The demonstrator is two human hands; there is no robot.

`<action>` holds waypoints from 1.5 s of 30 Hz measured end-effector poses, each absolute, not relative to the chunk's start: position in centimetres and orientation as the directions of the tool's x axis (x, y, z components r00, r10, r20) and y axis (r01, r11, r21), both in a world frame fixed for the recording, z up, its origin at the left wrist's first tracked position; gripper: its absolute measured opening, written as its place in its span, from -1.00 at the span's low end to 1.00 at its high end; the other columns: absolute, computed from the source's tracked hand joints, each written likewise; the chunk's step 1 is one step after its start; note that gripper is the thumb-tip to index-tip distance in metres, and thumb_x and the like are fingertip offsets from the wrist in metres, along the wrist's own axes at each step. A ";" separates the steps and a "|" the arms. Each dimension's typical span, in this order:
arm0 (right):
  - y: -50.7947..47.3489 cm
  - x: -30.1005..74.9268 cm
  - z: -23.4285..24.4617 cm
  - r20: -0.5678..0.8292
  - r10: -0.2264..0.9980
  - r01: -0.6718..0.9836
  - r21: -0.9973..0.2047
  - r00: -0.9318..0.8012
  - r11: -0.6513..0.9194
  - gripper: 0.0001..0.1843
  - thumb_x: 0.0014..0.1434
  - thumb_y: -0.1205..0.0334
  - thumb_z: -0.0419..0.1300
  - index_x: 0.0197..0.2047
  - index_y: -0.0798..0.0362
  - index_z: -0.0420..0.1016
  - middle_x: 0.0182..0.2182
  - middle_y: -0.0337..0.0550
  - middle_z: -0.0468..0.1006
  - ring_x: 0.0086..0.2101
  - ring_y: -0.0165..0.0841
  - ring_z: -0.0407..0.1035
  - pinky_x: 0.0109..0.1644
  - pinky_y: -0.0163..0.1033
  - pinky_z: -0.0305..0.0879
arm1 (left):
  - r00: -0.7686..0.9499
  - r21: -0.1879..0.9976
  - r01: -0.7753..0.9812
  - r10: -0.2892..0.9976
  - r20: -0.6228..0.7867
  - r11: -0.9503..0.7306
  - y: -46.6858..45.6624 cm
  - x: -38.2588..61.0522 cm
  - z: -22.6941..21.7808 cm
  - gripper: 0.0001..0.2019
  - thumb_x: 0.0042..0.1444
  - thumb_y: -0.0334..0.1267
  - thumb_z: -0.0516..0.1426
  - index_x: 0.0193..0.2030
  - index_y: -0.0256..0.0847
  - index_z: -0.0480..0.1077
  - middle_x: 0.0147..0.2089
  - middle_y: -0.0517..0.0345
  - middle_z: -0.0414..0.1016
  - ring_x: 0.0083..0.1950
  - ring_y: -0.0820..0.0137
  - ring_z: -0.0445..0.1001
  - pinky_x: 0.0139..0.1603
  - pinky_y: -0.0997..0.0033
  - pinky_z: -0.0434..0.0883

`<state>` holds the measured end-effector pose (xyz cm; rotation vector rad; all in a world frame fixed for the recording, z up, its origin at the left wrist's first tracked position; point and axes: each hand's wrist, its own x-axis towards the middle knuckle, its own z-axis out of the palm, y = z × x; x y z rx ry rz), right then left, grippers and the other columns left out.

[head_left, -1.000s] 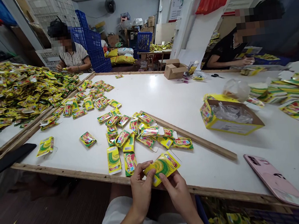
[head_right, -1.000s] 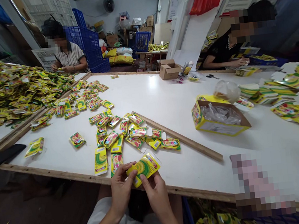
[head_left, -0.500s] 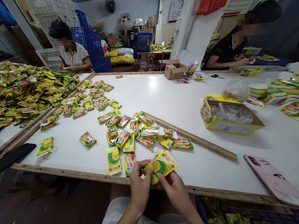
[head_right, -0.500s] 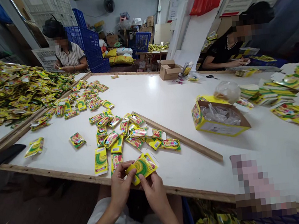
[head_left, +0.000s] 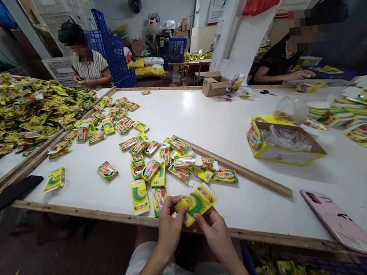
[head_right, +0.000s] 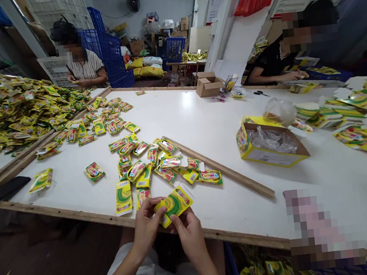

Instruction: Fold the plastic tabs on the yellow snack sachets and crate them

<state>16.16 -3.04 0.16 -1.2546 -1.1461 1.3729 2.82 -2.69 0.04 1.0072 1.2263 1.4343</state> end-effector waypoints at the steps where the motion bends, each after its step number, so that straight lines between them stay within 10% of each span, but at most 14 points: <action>1: -3.0 16.2 0.2 -0.141 0.989 -0.033 -0.989 -0.054 -0.143 -0.59 0.03 -0.12 0.28 -0.25 0.07 0.45 -0.41 -0.10 0.58 -0.51 -0.29 0.42 -0.49 -0.24 0.38 | -0.199 0.987 -0.156 0.980 -0.002 -0.030 -2.7 2.9 0.0 -0.83 0.06 -0.23 0.24 -0.22 -0.22 0.41 -0.11 0.01 0.53 -0.04 0.24 0.50 0.00 0.29 0.40; 16: -2.4 15.9 0.5 -0.151 0.988 0.156 -0.977 -0.040 -0.143 -0.55 0.00 -0.20 0.26 -0.42 0.08 0.46 -0.59 -0.14 0.52 -0.58 -0.31 0.38 -0.51 -0.26 0.32 | -0.096 0.996 0.090 0.995 0.027 -0.018 -2.1 1.6 -0.3 -0.85 0.04 -0.33 0.19 -0.23 -0.20 0.33 -0.15 0.04 0.51 -0.09 0.28 0.51 -0.05 0.32 0.42; 35: -2.1 16.1 0.6 -0.161 0.981 0.086 -0.985 -0.105 -0.152 -0.55 0.04 -0.16 0.25 -0.28 0.10 0.47 -0.50 -0.15 0.54 -0.58 -0.36 0.34 -0.48 -0.26 0.32 | -0.144 0.994 -0.112 0.990 -0.012 -0.004 -2.4 2.0 0.1 -0.84 0.08 -0.23 0.21 -0.22 -0.20 0.38 -0.16 0.02 0.55 -0.09 0.25 0.53 -0.07 0.33 0.43; 45: -1.8 16.5 -0.1 -0.098 0.992 0.228 -0.971 -0.083 -0.077 -0.65 0.09 -0.05 0.21 -0.28 0.10 0.51 -0.36 -0.05 0.62 -0.38 -0.20 0.46 -0.35 -0.20 0.38 | -0.070 0.973 0.229 0.997 0.013 0.004 -1.6 1.0 0.1 -0.87 0.00 -0.29 0.21 -0.34 -0.14 0.31 -0.33 0.20 0.49 -0.33 0.35 0.51 -0.30 0.44 0.39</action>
